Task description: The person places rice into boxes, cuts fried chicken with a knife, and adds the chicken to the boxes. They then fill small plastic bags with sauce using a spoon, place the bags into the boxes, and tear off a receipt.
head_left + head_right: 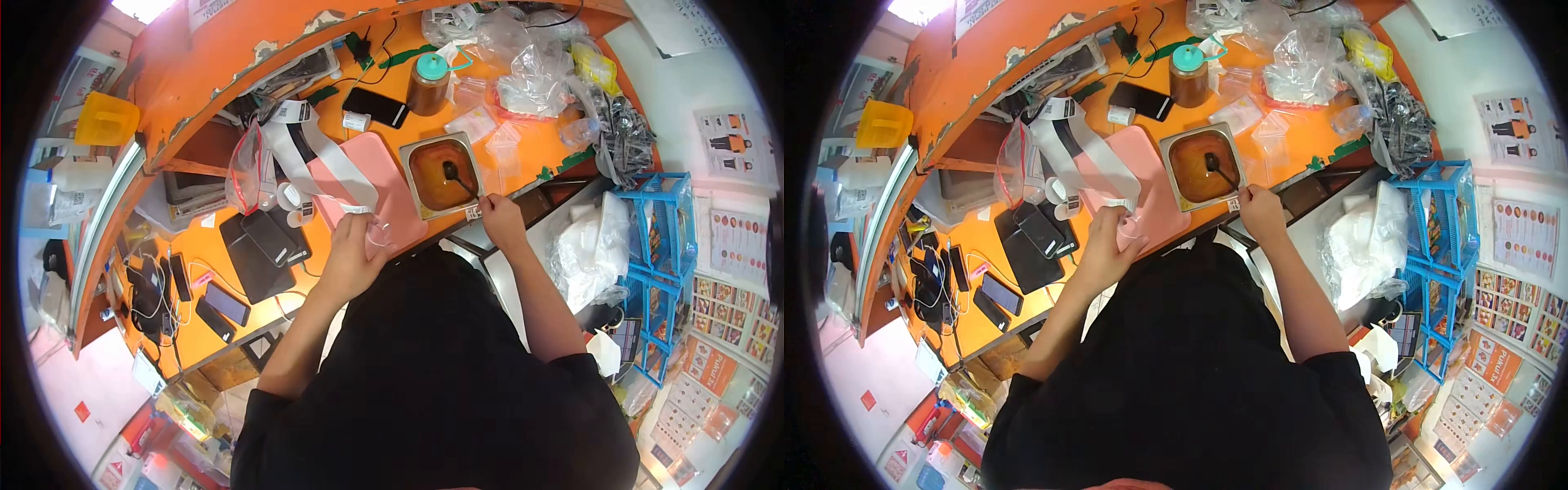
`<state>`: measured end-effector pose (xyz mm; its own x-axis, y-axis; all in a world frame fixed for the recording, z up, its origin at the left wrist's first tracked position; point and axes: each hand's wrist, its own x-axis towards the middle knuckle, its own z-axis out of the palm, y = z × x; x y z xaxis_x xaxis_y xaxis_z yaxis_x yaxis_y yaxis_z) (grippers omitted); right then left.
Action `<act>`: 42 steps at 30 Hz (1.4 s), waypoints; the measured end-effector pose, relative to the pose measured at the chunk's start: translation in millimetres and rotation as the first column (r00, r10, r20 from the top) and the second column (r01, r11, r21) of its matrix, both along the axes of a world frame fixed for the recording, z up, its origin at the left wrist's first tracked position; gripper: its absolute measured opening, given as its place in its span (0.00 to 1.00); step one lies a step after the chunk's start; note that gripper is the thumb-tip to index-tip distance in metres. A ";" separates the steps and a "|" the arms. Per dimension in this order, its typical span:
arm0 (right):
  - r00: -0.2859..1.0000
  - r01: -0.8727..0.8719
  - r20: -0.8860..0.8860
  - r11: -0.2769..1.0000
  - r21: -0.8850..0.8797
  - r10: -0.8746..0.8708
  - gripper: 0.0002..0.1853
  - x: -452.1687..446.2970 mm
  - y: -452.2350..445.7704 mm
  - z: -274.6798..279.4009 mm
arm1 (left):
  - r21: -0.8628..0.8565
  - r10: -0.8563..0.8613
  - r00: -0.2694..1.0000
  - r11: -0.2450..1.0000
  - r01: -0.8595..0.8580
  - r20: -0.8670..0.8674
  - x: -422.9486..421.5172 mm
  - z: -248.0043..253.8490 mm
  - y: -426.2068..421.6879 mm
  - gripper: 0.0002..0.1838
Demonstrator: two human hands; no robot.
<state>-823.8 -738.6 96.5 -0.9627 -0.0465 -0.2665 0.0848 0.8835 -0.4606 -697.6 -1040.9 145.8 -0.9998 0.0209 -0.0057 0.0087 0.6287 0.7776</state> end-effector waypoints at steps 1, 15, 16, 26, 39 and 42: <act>0.999 0.026 0.038 0.998 -0.062 -0.024 0.19 -0.2 -0.5 -6.3 | 0.000 0.002 1.000 1.000 -0.002 -0.004 -3.6 -3.0 1.1 0.30; 0.939 0.274 0.324 0.818 -0.506 -0.114 0.20 19.3 16.9 -60.1 | 0.054 0.001 0.997 0.999 0.003 -0.076 -33.5 -37.2 20.1 0.30; 0.933 0.299 0.340 0.776 -0.555 -0.117 0.19 21.5 15.9 -60.0 | 0.055 0.006 0.997 0.998 -0.002 -0.076 -36.0 -42.5 22.5 0.30; 0.913 0.384 0.390 0.568 -0.728 -0.117 0.17 28.0 22.9 -34.2 | 0.158 0.113 0.983 0.983 -0.091 -0.141 -76.8 -77.6 44.6 0.30; 0.997 0.069 0.024 0.752 -0.655 -0.070 0.15 28.9 25.9 63.3 | 0.308 0.051 0.974 0.951 0.020 -0.222 -116.6 -65.8 85.1 0.27; 0.983 -0.080 -0.182 0.850 -0.520 -0.019 0.13 25.7 20.9 86.5 | 0.376 0.045 0.982 0.926 0.028 -0.184 -121.5 -58.7 93.9 0.29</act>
<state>-798.1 -717.7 183.1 -0.9867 -0.1613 -0.0225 -0.0633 0.5073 -0.8594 -819.1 -947.0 87.1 -0.9822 -0.0233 0.1863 0.1716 0.2911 0.9412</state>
